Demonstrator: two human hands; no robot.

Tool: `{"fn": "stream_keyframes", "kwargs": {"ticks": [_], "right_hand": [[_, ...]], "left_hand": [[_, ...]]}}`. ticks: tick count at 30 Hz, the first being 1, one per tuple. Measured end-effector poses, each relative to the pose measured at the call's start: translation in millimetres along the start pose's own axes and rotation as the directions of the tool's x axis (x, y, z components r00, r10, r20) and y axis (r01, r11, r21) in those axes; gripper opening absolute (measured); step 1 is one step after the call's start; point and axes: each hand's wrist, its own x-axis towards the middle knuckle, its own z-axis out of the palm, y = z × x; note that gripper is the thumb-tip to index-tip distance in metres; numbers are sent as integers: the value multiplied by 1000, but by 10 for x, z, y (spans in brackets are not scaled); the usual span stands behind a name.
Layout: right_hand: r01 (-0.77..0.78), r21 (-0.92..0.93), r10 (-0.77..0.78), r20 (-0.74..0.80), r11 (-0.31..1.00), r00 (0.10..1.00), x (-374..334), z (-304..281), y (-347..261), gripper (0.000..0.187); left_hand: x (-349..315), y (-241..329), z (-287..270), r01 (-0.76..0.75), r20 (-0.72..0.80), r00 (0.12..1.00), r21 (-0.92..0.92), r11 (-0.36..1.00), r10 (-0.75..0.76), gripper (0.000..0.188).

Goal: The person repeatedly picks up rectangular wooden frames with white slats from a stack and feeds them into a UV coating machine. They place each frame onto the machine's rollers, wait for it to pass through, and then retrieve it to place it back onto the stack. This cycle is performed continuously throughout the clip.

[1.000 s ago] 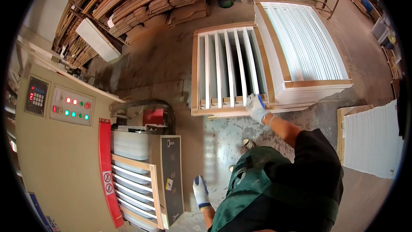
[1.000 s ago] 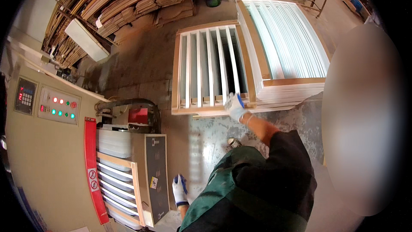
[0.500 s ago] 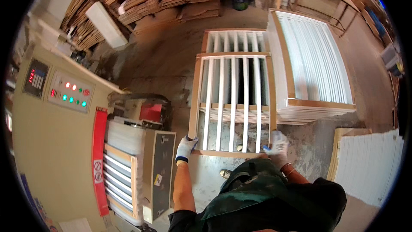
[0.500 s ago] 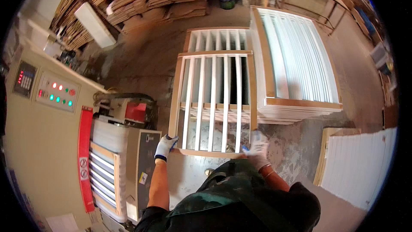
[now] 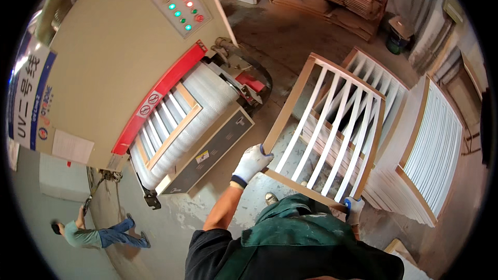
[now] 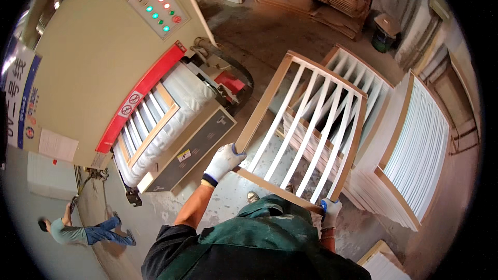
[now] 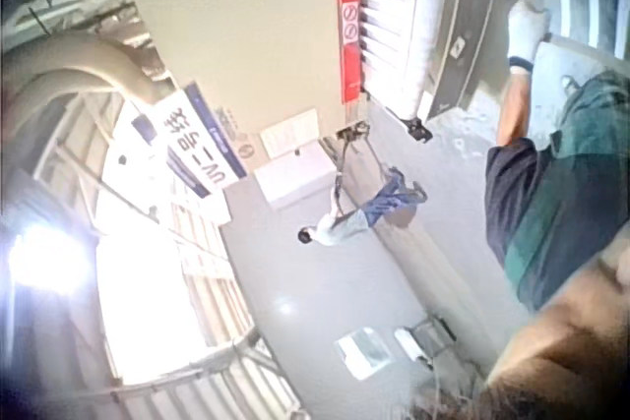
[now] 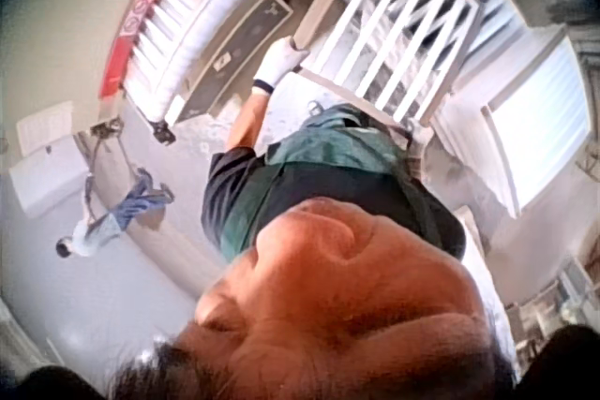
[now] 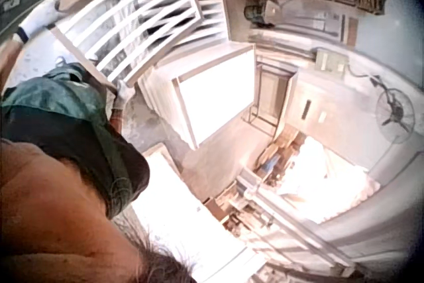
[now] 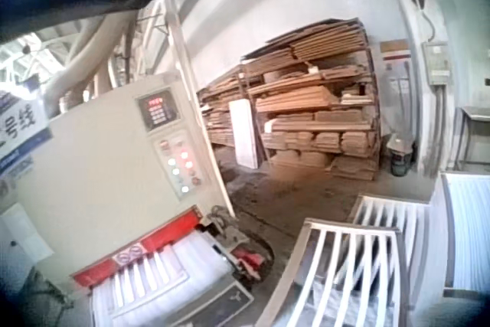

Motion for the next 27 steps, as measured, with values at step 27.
{"fn": "stream_keyframes", "kwargs": {"ticks": [27], "right_hand": [[677, -535, 28, 794, 505, 607, -799, 3042, -1630, 56]], "left_hand": [[-2977, -2468, 409, 200, -386, 454, -834, 514, -803, 25]]}}
